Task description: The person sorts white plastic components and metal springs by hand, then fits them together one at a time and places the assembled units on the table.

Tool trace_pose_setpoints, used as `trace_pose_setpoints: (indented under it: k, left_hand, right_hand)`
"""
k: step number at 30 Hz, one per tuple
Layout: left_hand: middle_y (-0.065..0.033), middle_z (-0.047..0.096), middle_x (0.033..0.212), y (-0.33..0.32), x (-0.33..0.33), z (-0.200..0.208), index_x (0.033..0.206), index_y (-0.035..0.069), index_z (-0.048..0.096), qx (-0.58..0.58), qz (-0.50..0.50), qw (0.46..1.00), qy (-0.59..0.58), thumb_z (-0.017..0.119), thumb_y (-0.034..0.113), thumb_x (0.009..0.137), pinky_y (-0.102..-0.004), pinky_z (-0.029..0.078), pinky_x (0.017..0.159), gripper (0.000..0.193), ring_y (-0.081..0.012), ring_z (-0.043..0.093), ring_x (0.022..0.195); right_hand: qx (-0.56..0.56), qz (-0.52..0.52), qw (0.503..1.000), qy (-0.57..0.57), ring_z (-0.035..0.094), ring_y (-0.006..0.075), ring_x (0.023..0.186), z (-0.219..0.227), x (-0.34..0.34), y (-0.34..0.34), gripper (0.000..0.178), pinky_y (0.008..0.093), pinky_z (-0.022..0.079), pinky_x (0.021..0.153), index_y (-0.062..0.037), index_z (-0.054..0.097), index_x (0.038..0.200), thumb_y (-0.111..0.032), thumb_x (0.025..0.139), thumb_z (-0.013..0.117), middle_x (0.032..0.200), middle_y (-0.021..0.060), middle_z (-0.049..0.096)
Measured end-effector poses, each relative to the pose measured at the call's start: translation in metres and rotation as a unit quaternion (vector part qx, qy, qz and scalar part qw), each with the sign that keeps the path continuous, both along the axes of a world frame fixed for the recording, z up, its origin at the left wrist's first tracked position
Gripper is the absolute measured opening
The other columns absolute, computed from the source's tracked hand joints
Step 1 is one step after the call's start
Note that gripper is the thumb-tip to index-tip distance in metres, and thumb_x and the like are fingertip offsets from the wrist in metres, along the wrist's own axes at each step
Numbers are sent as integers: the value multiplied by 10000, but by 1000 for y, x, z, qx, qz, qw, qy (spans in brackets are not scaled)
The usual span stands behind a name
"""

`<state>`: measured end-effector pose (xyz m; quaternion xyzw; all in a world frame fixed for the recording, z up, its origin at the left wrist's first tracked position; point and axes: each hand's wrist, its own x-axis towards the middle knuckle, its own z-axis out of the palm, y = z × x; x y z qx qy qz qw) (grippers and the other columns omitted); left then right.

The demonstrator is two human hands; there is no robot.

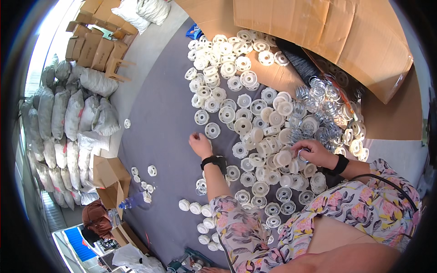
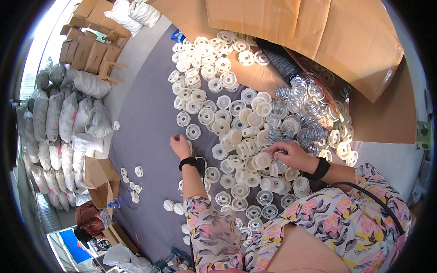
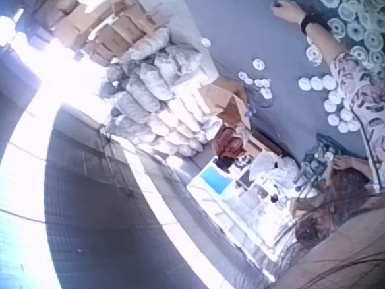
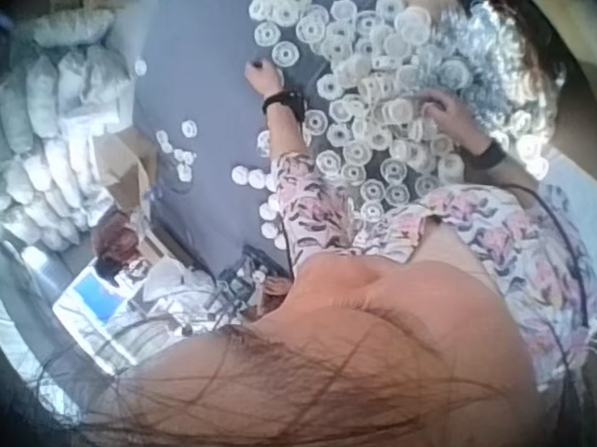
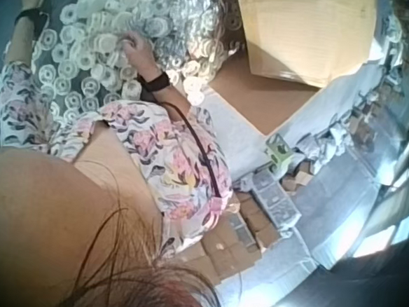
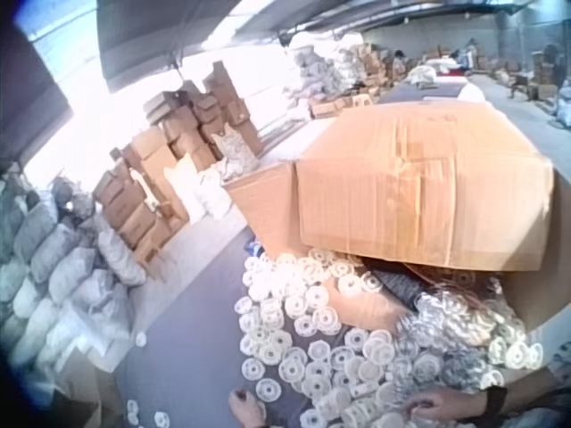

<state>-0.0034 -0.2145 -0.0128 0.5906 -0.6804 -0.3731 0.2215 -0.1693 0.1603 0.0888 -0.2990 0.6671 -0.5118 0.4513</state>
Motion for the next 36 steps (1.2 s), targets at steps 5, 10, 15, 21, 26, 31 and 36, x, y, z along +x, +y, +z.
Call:
trace_pose_setpoints:
  k: [5, 10, 15, 21, 26, 31, 36]
  left_hand:
    - [-182, 321, 1402, -16, -1, -5, 1336, 121, 405, -115, -220, 953, -171, 608, 242, 810, -511, 278, 1026, 577, -354, 285, 1307]
    - [-142, 331, 1413, 22, -2, -8, 1349, 169, 395, -138, -245, 944, -172, 595, 233, 810, -587, 243, 1014, 579, -328, 306, 1306]
    - [-127, 462, 1268, 50, 21, 15, 1251, 147, 498, -159, -237, 922, -263, 617, 200, 763, -527, 311, 980, 504, -315, 437, 1168]
    - [-139, 534, 1063, 84, 9, 29, 1106, 67, 573, -132, -375, 910, -117, 700, 191, 662, -411, 445, 842, 478, -328, 511, 997]
    - [-157, 545, 1098, 107, 25, 15, 1144, 39, 536, -179, -385, 896, -128, 734, 257, 649, -436, 394, 903, 576, -334, 500, 1055]
    - [-149, 533, 1091, 140, 19, 25, 1141, 54, 529, -226, -336, 890, -211, 736, 272, 653, -442, 351, 935, 572, -319, 481, 1055]
    - [-183, 482, 1058, 146, 19, 30, 1192, 63, 503, -156, -228, 955, -107, 713, 151, 652, -380, 409, 862, 586, -312, 500, 963]
  right_hand:
    - [38, 20, 998, -39, 577, 98, 824, 3, 8, -6, 278, 246, 455, 735, -14, 606, 1033, 19, 786, 483, 891, 49, 633]
    - [6, -1, 1000, -6, 612, 122, 839, 1, 7, -1, 277, 260, 476, 754, -14, 618, 1032, -32, 788, 489, 902, 64, 656]
    - [-1, 12, 999, -35, 610, 128, 847, -12, 13, 3, 276, 263, 473, 759, -21, 612, 1038, -37, 787, 497, 908, 63, 658]
    - [-8, 32, 999, -36, 600, 119, 857, -3, 21, 9, 290, 260, 464, 773, -33, 603, 1058, -30, 790, 490, 914, 57, 652]
    - [-20, 17, 997, -74, 590, 110, 866, 0, 16, 21, 293, 257, 459, 793, -26, 597, 1061, -21, 794, 476, 919, 52, 644]
    - [-9, 5, 998, -57, 592, 118, 839, -2, 15, 28, 266, 260, 460, 772, -39, 606, 1033, -41, 790, 496, 892, 40, 639]
    - [-15, 50, 998, 23, 588, 139, 834, 6, 21, 26, 257, 278, 458, 770, -56, 614, 1043, -80, 801, 530, 916, 52, 640]
